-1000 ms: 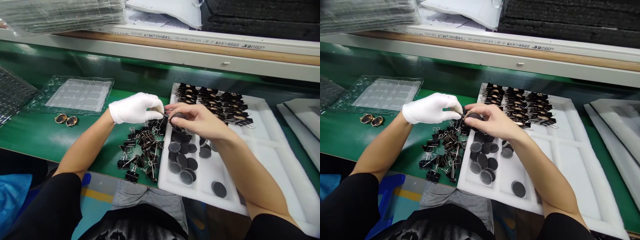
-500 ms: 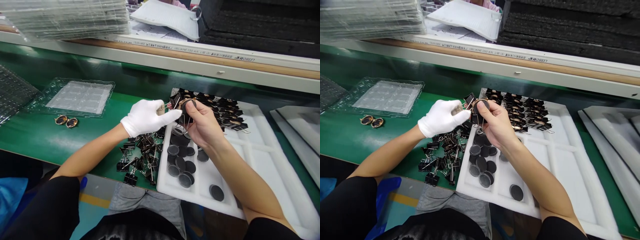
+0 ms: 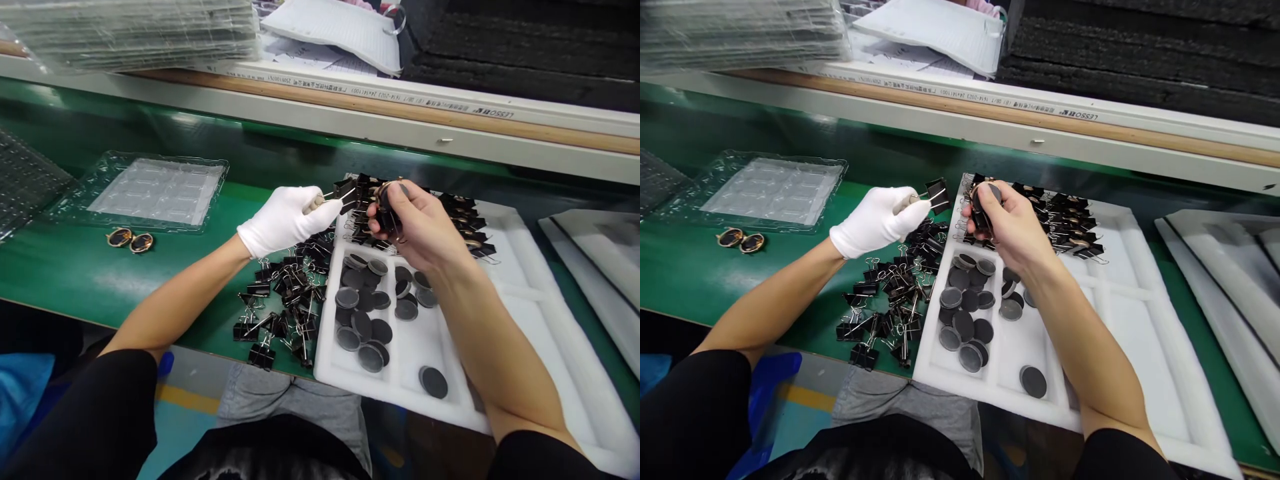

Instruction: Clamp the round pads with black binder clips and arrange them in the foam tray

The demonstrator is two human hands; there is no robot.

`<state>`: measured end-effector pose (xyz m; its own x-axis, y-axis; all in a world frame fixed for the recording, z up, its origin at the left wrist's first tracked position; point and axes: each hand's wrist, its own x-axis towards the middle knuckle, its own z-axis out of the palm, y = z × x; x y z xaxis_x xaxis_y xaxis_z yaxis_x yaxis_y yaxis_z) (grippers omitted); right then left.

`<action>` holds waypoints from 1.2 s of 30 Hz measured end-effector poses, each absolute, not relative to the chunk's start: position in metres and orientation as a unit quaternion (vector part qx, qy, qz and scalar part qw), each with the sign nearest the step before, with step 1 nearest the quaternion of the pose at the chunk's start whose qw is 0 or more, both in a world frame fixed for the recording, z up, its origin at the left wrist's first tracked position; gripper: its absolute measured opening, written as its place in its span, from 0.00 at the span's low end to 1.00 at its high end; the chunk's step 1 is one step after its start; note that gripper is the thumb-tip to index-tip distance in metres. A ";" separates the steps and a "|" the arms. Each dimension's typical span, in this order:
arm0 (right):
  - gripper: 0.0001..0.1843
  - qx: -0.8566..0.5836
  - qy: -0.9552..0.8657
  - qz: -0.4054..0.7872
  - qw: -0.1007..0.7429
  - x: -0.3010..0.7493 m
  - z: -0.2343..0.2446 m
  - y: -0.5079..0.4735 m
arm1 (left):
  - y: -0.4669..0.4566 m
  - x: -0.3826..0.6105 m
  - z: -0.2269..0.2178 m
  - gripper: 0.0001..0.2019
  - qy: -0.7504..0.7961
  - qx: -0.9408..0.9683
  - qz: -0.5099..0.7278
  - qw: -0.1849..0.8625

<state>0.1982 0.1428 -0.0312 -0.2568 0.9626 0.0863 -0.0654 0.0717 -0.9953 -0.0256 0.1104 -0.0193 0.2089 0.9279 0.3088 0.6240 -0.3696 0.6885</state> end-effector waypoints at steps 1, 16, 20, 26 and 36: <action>0.22 -0.403 -0.589 0.546 0.438 0.205 -0.029 0.148 | 0.111 -0.026 -0.019 0.23 0.510 0.757 0.349 0.214; 0.17 -0.294 -0.869 0.380 0.121 0.246 -0.011 0.167 | 0.102 -0.012 -0.034 0.23 0.397 0.866 0.247 0.178; 0.18 -0.274 -0.880 0.374 0.106 0.243 -0.008 0.162 | 0.100 -0.010 -0.033 0.23 0.398 0.865 0.243 0.182; 0.20 -0.276 -0.879 0.377 0.099 0.239 -0.009 0.159 | 0.102 -0.010 -0.035 0.23 0.404 0.864 0.237 0.182; 0.24 -0.262 -0.893 0.343 0.129 0.233 -0.008 0.154 | 0.106 -0.021 -0.024 0.21 0.405 0.888 0.146 0.164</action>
<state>0.2327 0.1537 -0.0079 -0.8296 0.5562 0.0500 0.3795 0.6272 -0.6801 -0.0211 0.1056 -0.0239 0.6289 0.7670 0.1271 0.6713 -0.6182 0.4088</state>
